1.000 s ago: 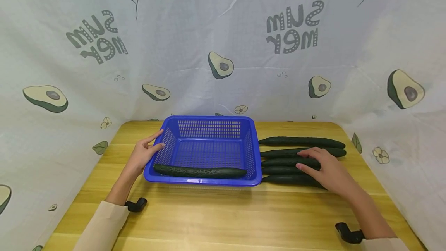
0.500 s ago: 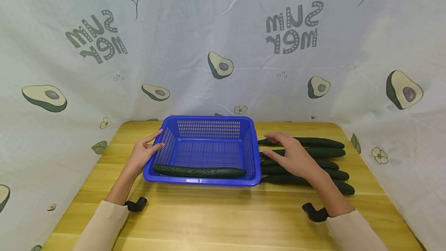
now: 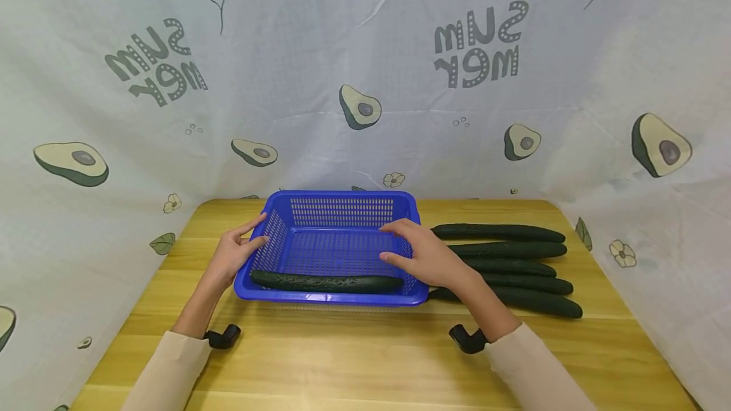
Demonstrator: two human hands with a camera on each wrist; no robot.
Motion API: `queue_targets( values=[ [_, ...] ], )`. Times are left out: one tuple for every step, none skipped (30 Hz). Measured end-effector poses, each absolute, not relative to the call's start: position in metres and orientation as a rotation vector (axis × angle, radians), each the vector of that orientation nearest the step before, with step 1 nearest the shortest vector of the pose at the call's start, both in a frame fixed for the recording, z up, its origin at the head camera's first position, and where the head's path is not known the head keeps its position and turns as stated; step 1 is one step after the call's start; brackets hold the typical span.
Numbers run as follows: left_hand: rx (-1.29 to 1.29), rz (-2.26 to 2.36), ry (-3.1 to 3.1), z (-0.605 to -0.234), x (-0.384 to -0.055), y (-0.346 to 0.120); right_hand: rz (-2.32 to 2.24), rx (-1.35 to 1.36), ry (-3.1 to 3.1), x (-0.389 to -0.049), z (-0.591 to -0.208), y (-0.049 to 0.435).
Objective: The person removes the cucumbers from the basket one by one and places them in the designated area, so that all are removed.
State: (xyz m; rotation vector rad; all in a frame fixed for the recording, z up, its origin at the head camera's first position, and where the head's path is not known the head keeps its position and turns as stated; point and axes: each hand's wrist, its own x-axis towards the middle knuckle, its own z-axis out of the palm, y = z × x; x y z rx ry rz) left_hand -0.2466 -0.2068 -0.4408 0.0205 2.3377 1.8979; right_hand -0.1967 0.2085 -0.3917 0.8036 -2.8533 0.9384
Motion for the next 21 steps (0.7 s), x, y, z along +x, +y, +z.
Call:
queue_targets(
  values=[
    [0.024,1.901,2.342,-0.441,-0.246,-0.207,0.938,0.815,-2.856,-0.198,-0.393,0.205],
    [0.024,1.903,2.342,-0.441,-0.246,-0.206,0.942,0.828,-2.858,-0.199,-0.395,0.202],
    [0.022,1.903,2.343,-0.44,-0.246,-0.206,0.95,0.844,-2.859,-0.2,-0.396,0.199],
    [0.02,1.903,2.343,-0.44,-0.246,-0.206,0.957,0.852,-2.864,-0.202,-0.397,0.196],
    [0.02,1.902,2.342,-0.44,-0.246,-0.206,0.961,0.867,-2.868,-0.203,-0.398,0.193],
    [0.019,1.902,2.341,-0.44,-0.246,-0.206,0.969,0.88,-2.874,-0.203,-0.399,0.189],
    [0.018,1.9,2.34,-0.441,-0.246,-0.206,0.981,0.897,-2.876,-0.204,-0.399,0.186],
    [0.016,1.897,2.339,-0.441,-0.246,-0.206,0.996,0.912,-2.88,-0.205,-0.4,0.183],
    [0.018,1.895,2.338,-0.441,-0.246,-0.206,1.001,0.927,-2.884,-0.206,-0.401,0.179],
    [0.021,1.892,2.337,-0.441,-0.246,-0.207,1.003,0.941,-2.888,-0.207,-0.402,0.176],
    [0.022,1.891,2.335,-0.441,-0.246,-0.207,1.002,0.956,-2.894,-0.208,-0.403,0.173],
    [0.021,1.891,2.334,-0.442,-0.246,-0.207,1.004,0.971,-2.898,-0.209,-0.404,0.17],
    [0.021,1.891,2.332,-0.442,-0.246,-0.207,1.003,0.987,-2.903,-0.21,-0.405,0.168],
    [0.021,1.89,2.333,-0.442,-0.247,-0.207,0.999,1.004,-2.911,-0.211,-0.406,0.165],
    [0.021,1.889,2.334,-0.442,-0.247,-0.207,0.992,1.021,-2.918,-0.212,-0.407,0.162],
    [0.02,1.888,2.337,-0.442,-0.247,-0.208,0.994,1.039,-2.924,-0.213,-0.408,0.16],
    [0.017,1.887,2.339,-0.442,-0.246,-0.208,0.996,1.06,-2.932,-0.214,-0.409,0.157],
    [0.017,1.884,2.343,-0.442,-0.246,-0.208,1.001,1.079,-2.94,-0.215,-0.41,0.155],
    [0.016,1.882,2.345,-0.442,-0.246,-0.208,0.991,1.106,-2.948,-0.216,-0.412,0.152],
    [0.014,1.88,2.347,-0.442,-0.246,-0.207,0.987,1.126,-2.961,-0.217,-0.413,0.15],
    [0.013,1.88,2.348,-0.442,-0.246,-0.207,0.977,1.147,-2.971,-0.218,-0.415,0.148]
  ],
)
